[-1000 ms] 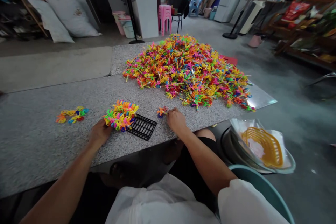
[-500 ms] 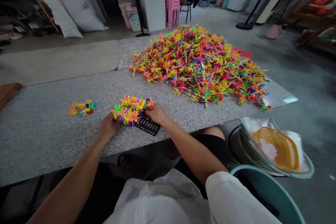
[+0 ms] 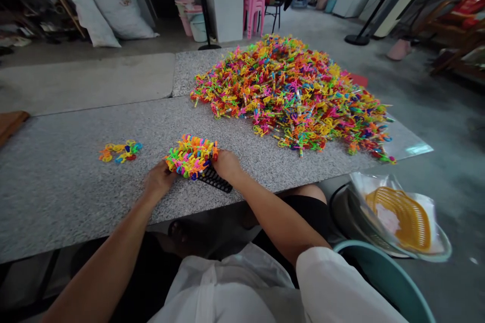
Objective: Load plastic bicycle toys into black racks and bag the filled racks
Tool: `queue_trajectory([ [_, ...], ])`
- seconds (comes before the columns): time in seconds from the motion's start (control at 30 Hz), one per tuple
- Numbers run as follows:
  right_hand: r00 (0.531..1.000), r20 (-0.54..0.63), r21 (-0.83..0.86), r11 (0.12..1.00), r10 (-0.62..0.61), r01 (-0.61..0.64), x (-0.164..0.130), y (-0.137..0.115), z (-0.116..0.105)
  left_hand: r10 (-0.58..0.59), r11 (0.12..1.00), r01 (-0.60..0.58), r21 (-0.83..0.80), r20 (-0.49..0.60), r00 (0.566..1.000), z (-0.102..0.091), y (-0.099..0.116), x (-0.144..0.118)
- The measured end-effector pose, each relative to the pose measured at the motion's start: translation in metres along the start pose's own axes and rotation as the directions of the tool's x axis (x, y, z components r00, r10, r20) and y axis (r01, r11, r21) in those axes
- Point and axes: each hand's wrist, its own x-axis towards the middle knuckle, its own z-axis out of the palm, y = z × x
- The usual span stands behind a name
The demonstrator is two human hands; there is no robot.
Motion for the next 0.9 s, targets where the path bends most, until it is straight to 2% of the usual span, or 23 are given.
queue_trajectory([
  [0.43,1.000,0.017,-0.081,0.996,-0.023,0.025,-0.006,-0.007,0.001,0.007,1.000,-0.007,0.000,-0.011,1.000,0.003,-0.003,0.000],
  [0.5,0.996,0.068,-0.050,0.997,-0.061,0.065,-0.005,-0.003,-0.006,0.033,0.999,-0.033,-0.011,-0.014,0.999,0.002,-0.002,0.000],
  [0.6,0.971,0.222,0.013,0.996,-0.092,0.091,0.005,0.016,-0.030,0.043,0.999,-0.044,-0.027,-0.011,0.999,0.000,-0.002,0.001],
  [0.63,0.978,0.205,0.002,0.999,-0.041,0.041,0.011,0.026,-0.040,0.035,0.999,-0.036,-0.026,-0.012,0.999,0.000,-0.002,0.001],
  [0.67,0.990,0.132,-0.022,0.999,0.045,-0.043,0.017,0.037,-0.050,0.027,0.999,-0.027,-0.024,-0.012,1.000,0.000,-0.002,0.002],
  [0.7,0.988,0.010,-0.042,0.987,0.154,-0.153,0.024,0.049,-0.059,0.022,0.999,-0.022,-0.023,-0.012,1.000,0.000,-0.002,0.002],
  [0.77,0.909,-0.242,-0.023,0.934,0.341,-0.356,0.040,0.072,-0.075,0.020,0.999,-0.020,-0.027,-0.021,1.000,0.001,-0.003,0.003],
  [0.8,0.862,-0.312,0.007,0.908,0.399,-0.418,0.048,0.082,-0.081,0.018,0.999,-0.019,-0.029,-0.027,0.999,0.001,-0.003,0.003],
  [0.83,0.832,-0.342,0.034,0.891,0.437,-0.454,0.056,0.090,-0.085,0.015,0.999,-0.016,-0.028,-0.033,0.999,0.001,-0.003,0.003],
  [0.9,0.812,-0.345,0.064,0.874,0.472,-0.481,0.070,0.103,-0.091,0.005,1.000,-0.006,-0.023,-0.039,0.999,0.001,-0.004,0.004],
])
